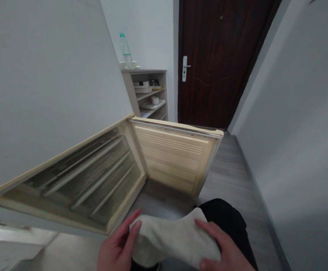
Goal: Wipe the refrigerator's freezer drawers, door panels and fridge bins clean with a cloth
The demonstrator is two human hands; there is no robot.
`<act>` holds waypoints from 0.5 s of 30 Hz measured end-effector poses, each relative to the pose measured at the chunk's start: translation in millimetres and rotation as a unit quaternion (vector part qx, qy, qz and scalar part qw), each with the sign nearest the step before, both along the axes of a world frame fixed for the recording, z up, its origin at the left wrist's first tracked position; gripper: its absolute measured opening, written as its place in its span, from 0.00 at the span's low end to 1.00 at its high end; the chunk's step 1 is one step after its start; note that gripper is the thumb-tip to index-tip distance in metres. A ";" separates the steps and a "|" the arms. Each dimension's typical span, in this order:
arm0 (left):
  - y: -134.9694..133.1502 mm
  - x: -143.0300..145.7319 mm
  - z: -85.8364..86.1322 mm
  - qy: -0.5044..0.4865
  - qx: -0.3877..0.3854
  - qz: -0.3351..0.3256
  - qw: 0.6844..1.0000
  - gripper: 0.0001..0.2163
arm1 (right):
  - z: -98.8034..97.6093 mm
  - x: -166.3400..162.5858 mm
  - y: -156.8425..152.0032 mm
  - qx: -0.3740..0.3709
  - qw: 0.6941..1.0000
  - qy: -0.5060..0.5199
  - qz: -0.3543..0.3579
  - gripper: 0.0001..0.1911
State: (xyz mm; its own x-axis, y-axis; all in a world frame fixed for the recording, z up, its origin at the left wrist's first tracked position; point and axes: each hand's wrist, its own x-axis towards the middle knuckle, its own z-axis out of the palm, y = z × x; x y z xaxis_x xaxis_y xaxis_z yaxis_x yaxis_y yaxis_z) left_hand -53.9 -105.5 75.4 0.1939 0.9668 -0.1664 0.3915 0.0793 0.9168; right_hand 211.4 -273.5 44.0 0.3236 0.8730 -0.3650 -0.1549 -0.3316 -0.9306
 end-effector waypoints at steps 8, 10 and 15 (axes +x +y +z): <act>17.9 11.6 -40.4 0.031 0.056 -0.051 0.997 0.34 | 19.2 -2.7 -1.5 -0.011 0.995 -0.039 0.090 0.17; 24.5 11.8 -66.0 0.040 0.066 -0.047 0.996 0.32 | 42.1 12.4 -7.6 -0.017 0.997 -0.026 0.069 0.21; 37.6 13.5 -109.5 0.244 0.151 -0.115 0.951 0.24 | 145.3 79.9 7.1 0.044 0.942 -0.312 -0.118 0.33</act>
State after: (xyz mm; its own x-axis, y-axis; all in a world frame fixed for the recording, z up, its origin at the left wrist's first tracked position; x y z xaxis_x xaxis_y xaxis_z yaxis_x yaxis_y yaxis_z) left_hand -40.4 -67.9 -34.1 0.3769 0.9262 -0.0118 0.7515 -0.2983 0.5885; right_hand 291.3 -266.4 189.3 0.6394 0.7683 0.0313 0.3714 -0.2729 -0.8875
